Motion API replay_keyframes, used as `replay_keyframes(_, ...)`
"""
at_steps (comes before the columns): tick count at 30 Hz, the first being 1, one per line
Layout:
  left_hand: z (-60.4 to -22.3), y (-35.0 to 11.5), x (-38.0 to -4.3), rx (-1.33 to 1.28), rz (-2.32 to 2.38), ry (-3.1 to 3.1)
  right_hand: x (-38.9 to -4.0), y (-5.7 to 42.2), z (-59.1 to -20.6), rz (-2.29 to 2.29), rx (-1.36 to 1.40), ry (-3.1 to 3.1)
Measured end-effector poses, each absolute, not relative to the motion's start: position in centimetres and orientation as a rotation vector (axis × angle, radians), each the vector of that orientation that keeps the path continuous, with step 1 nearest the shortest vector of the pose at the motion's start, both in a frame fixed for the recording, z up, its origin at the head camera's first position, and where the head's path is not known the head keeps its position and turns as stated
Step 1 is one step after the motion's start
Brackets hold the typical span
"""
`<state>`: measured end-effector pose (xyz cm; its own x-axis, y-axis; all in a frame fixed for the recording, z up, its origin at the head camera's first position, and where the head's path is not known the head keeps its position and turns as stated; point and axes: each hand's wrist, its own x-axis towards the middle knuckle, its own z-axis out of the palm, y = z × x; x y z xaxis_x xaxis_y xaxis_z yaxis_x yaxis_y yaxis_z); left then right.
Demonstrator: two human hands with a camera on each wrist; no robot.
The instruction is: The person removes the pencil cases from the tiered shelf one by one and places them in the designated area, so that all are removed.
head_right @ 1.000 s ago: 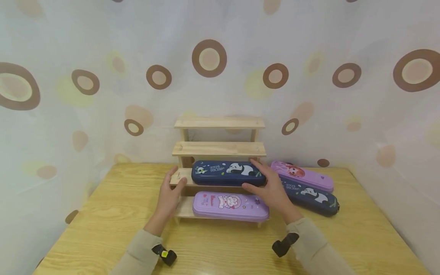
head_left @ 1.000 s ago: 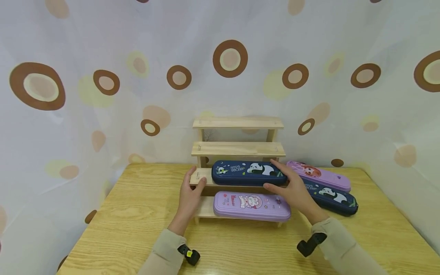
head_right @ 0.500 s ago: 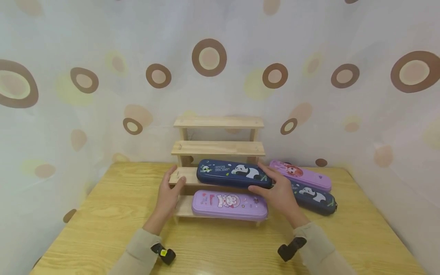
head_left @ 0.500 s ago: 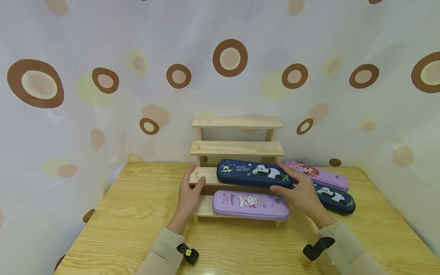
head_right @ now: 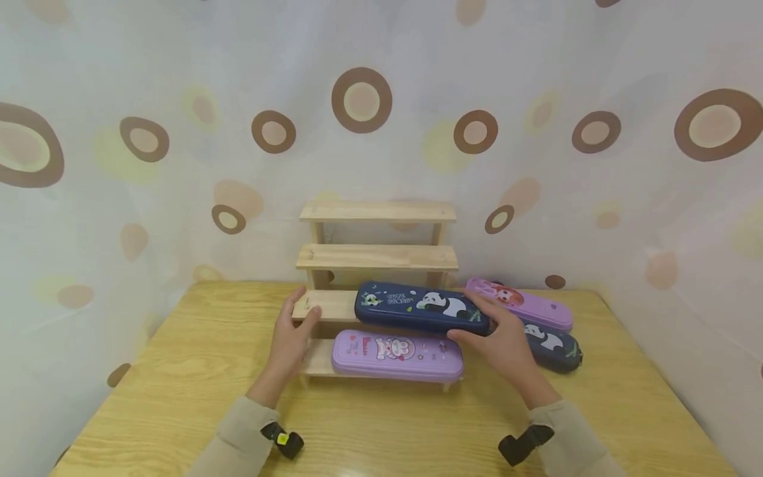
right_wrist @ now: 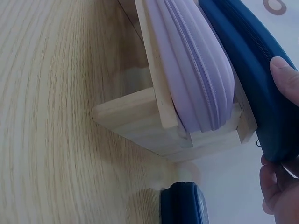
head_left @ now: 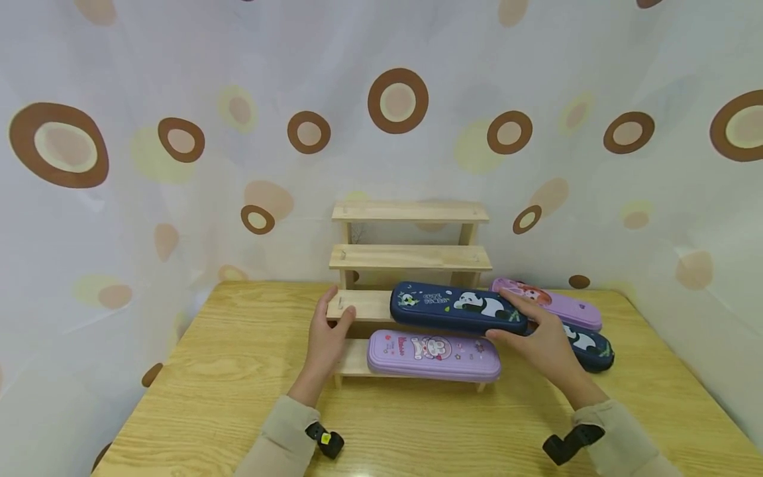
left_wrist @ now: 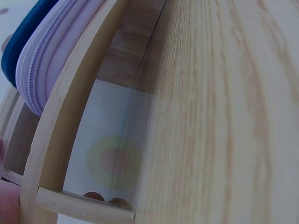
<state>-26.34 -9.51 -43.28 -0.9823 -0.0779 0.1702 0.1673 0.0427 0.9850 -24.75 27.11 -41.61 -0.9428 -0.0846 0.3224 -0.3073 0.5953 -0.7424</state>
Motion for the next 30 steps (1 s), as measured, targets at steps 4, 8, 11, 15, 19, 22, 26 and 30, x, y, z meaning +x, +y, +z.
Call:
replay_keyframes(4,-43.2,-9.5,-26.2,-0.103,-2.054,-2.139,-24.4,28.0,-41.9,1.233,0.282,-2.593)
replay_keyframes(8,-43.1,-9.5,-26.1,-0.109,-2.052,-2.138,-23.9,29.1,-42.2,1.177,0.232,-2.611)
replay_keyframes(11,-43.1,-9.5,-26.0,-0.108,-2.046,-2.142,-23.4,29.7,-42.1,1.147,0.188,-2.618)
replay_keyframes(15,-43.1,-9.4,-26.0,-0.111,-2.043,-2.145,-22.7,30.6,-42.0,1.143,0.138,-2.609)
replay_keyframes(19,-43.1,-9.5,-26.0,-0.120,-2.047,-2.143,-22.4,31.6,-42.3,1.121,0.124,-2.589)
replay_keyframes(22,-43.2,-9.5,-26.0,-0.123,-2.051,-2.142,-22.1,32.3,-42.5,1.119,0.110,-2.579)
replay_keyframes(26,-43.3,-9.5,-26.1,-0.117,-2.050,-2.148,-21.6,33.4,-42.5,1.152,0.078,-2.576)
replay_keyframes(30,-43.3,-9.5,-26.0,-0.108,-2.048,-2.158,-21.1,34.3,-42.4,1.150,0.036,-2.596)
